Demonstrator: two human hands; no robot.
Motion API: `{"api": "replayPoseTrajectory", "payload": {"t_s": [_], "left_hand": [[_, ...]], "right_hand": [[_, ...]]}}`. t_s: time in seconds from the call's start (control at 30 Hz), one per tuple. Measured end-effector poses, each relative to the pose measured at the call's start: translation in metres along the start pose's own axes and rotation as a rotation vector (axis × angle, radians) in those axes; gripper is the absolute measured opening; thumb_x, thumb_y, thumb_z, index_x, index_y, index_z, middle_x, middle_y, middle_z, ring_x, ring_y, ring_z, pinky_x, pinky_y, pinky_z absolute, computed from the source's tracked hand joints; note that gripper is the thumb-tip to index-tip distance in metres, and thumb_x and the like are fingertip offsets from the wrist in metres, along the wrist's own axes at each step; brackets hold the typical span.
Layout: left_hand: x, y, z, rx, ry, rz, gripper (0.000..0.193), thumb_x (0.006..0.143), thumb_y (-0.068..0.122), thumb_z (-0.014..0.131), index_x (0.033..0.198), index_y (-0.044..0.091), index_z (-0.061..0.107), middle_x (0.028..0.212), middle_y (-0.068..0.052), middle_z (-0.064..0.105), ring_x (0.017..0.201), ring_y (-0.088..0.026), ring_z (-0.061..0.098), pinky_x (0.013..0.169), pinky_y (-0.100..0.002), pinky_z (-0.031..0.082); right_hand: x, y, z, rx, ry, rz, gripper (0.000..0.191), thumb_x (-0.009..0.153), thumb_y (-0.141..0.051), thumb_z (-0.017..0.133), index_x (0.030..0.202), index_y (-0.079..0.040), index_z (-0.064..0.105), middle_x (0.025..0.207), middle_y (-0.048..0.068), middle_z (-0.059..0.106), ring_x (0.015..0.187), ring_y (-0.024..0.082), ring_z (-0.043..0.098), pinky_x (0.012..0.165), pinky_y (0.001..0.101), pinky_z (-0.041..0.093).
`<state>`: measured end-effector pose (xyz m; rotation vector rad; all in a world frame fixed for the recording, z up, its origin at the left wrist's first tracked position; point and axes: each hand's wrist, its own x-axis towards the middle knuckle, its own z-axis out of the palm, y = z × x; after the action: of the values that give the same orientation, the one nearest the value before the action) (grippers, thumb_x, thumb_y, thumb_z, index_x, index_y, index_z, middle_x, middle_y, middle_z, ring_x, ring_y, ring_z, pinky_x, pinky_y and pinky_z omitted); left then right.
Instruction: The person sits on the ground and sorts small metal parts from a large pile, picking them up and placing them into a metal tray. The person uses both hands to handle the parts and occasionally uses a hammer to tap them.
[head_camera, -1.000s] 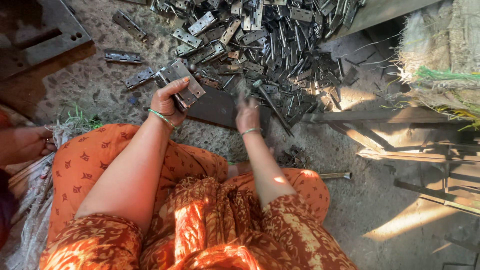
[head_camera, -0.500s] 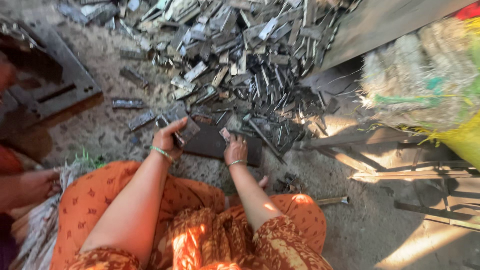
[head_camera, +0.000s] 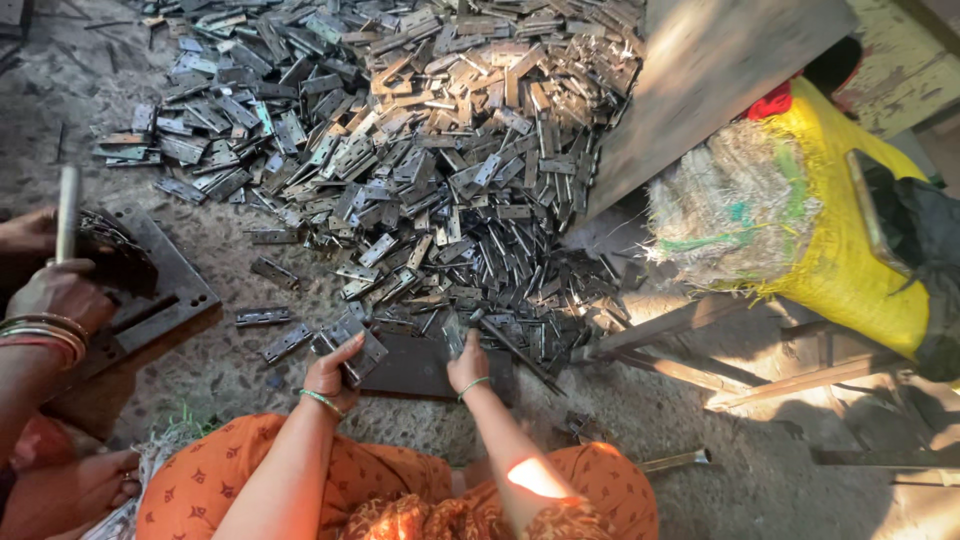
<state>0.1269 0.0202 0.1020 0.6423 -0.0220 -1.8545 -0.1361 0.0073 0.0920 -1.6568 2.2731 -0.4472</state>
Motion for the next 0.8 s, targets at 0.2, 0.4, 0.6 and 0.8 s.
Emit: {"api": "replayPoseTrajectory", "payload": {"t_s": [0.2,0.4,0.6,0.8], "left_hand": [[-0.008,-0.014,-0.002,-0.081,-0.163,-0.047,0.037,0.086,0.021,0.07,0.12,0.007,0.069,0.112,-0.009,0.076,0.102,-0.026,0.073,0.094,-0.042,0.058],[-0.015,-0.018,-0.017,0.023,-0.459,-0.08,0.04,0.097,0.037,0.065,0.095,-0.003,0.068,0.092,-0.019,0.076,0.083,-0.035,0.073,0.078,-0.046,0.06],[-0.021,0.003,-0.019,-0.05,-0.162,-0.04,0.018,0.091,0.023,0.073,0.098,0.007,0.072,0.091,-0.008,0.075,0.079,-0.023,0.072,0.074,-0.038,0.057],[-0.011,0.027,-0.016,-0.093,-0.164,0.001,0.01,0.086,0.012,0.076,0.091,0.004,0.071,0.088,-0.009,0.074,0.08,-0.024,0.073,0.077,-0.039,0.06]], "right_hand": [[-0.03,-0.044,-0.055,1.068,-0.29,-0.223,0.05,0.078,-0.004,0.084,0.122,-0.001,0.06,0.107,0.009,0.074,0.097,0.017,0.07,0.083,0.036,0.058],[-0.095,-0.121,-0.073,0.319,0.021,-0.722,0.031,0.083,-0.014,0.083,0.109,-0.004,0.07,0.106,0.015,0.073,0.101,0.031,0.07,0.087,0.0391,0.056],[-0.078,-0.122,-0.05,0.431,0.018,-0.82,0.027,0.085,-0.02,0.085,0.106,-0.005,0.076,0.116,0.014,0.07,0.103,0.028,0.07,0.084,0.0339,0.059],[0.021,-0.081,-0.012,0.349,-0.016,-0.451,0.025,0.091,-0.015,0.079,0.115,-0.006,0.076,0.111,0.009,0.074,0.094,0.022,0.075,0.082,0.0311,0.059]]}}
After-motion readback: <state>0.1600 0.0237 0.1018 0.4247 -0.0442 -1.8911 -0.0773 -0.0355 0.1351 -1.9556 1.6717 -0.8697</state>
